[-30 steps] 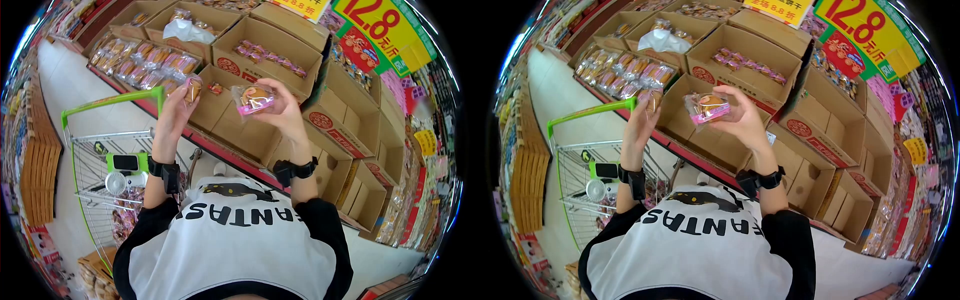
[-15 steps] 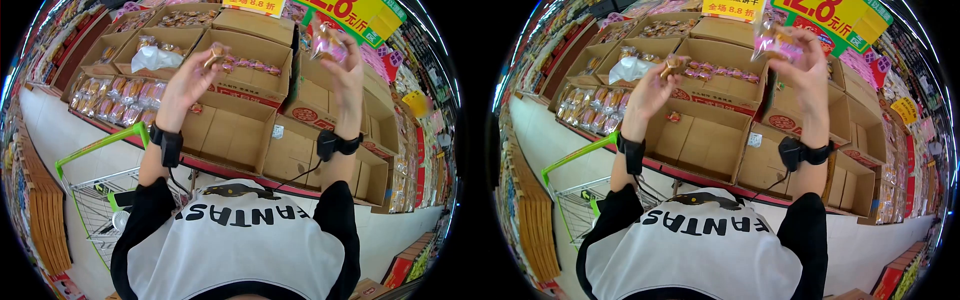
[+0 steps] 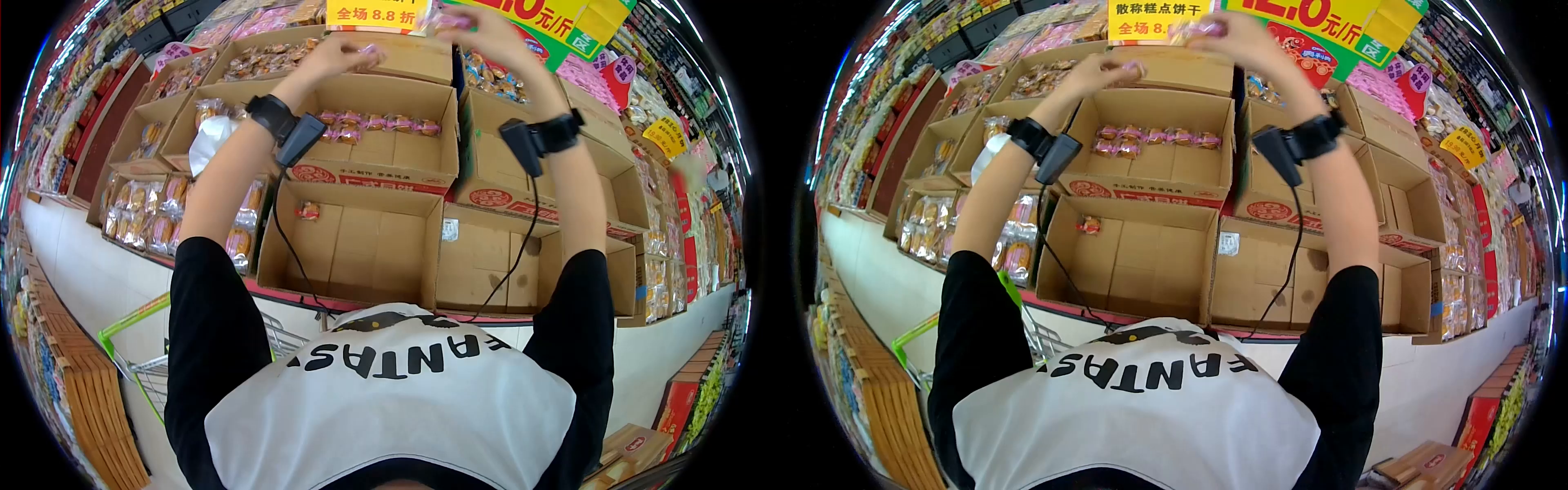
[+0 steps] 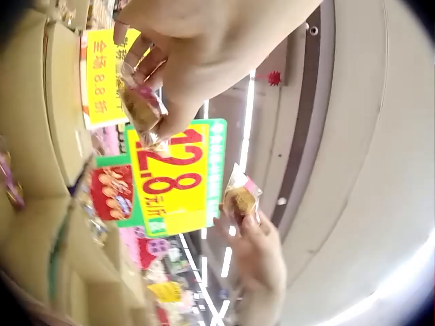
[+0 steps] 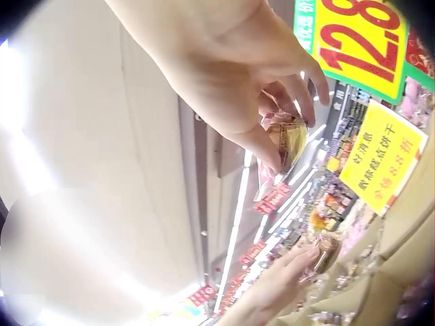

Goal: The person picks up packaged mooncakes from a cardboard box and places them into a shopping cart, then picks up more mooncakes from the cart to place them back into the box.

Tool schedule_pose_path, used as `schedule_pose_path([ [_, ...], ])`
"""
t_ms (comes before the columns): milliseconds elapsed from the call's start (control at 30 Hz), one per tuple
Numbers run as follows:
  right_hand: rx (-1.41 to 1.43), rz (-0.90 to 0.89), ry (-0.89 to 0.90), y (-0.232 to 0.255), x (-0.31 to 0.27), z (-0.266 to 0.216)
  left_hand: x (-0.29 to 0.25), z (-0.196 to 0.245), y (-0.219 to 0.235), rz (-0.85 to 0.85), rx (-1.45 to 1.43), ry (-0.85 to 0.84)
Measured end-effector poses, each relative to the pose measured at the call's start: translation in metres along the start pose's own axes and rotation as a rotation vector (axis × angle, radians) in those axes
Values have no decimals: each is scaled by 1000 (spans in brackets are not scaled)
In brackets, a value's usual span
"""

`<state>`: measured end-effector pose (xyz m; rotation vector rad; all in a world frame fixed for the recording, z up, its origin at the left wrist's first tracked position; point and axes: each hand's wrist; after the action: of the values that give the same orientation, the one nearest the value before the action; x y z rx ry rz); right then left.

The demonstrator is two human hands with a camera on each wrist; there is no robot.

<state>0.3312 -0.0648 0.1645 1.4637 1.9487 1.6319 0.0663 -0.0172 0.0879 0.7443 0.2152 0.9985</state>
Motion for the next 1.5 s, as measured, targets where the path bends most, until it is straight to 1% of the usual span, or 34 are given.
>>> schedule_pose_path([
  [33,-27,-108,-39,-20,9,21,7,-12,-5,-61,112,74],
  [67,-82,-255,-179,-28,7,7,11,-21,-12,-66,110,66],
  [100,-85,-286,-92,-57,14,37,12,-28,-20,-141,139,115],
  [133,-28,-372,-113,-68,12,34,16,-40,-27,-216,170,165],
  [167,-148,-447,-221,-86,16,38,21,-55,-37,-221,197,208],
  [200,-9,-510,-230,-100,13,45,27,-71,-45,-242,264,176],
  [233,66,-511,-199,-125,15,69,27,-74,-51,-263,331,144],
  [267,-8,-553,-250,-138,14,74,26,-71,-57,-268,330,141],
  [300,-83,-595,-301,-150,14,75,24,-65,-63,-292,468,193],
  [333,-80,-596,-306,-163,14,81,25,-64,-67,-315,606,246],
  [367,-92,-645,-416,-175,14,87,29,-73,-71,-322,604,247],
  [400,-104,-693,-526,-185,15,93,33,-87,-77,-375,580,210],
  [433,-100,-694,-532,-190,14,95,37,-97,-82,-428,556,173],
  [467,-57,-733,-607,-195,12,96,42,-106,-88,-483,575,177],
  [500,-16,-771,-682,-199,9,97,47,-115,-94,-488,574,174],
  [533,105,-826,-786,-193,9,89,50,-121,-99,-536,586,155],
  [567,107,-827,-793,-198,7,93,51,-127,-105,-586,597,135],
  [633,-54,-830,-761,-210,5,101,53,-136,-116,-615,603,135],
  [733,-55,-817,-779,-220,-2,103,54,-142,-127,-641,616,136],
  [833,-29,-800,-777,-227,-8,101,61,-165,-141,-634,605,120],
  [867,-21,-831,-716,-228,-9,101,61,-171,-146,-638,602,117],
  [900,-12,-862,-653,-229,-10,100,60,-178,-150,-597,631,88],
  [933,-12,-863,-656,-233,-11,100,60,-180,-152,-554,660,60],
  [967,-34,-844,-658,-236,-12,100,60,-182,-153,-556,658,59],
  [1033,-77,-805,-660,-243,-14,100,60,-185,-153,-648,635,97],
  [1167,-62,-792,-666,-256,-16,105,60,-191,-153,-670,566,101],
  [1233,-10,-771,-651,-259,-17,107,60,-194,-155,-687,543,105],
  [1367,-50,-756,-648,-267,-19,114,54,-188,-155,-698,565,111],
  [1433,6,-709,-602,-270,-22,120,49,-182,-150,-543,575,-5],
  [1500,-14,-707,-599,-269,-26,117,49,-195,-156,-518,598,-25],
])
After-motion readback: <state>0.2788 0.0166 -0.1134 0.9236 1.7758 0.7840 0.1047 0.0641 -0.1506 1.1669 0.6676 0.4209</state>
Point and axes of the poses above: each hand's wrist, its own x-axis towards the middle knuckle, its own y-axis out of the back of the hand, z = x × y, and after that the axes turned 11 degrees about -z, right-handed
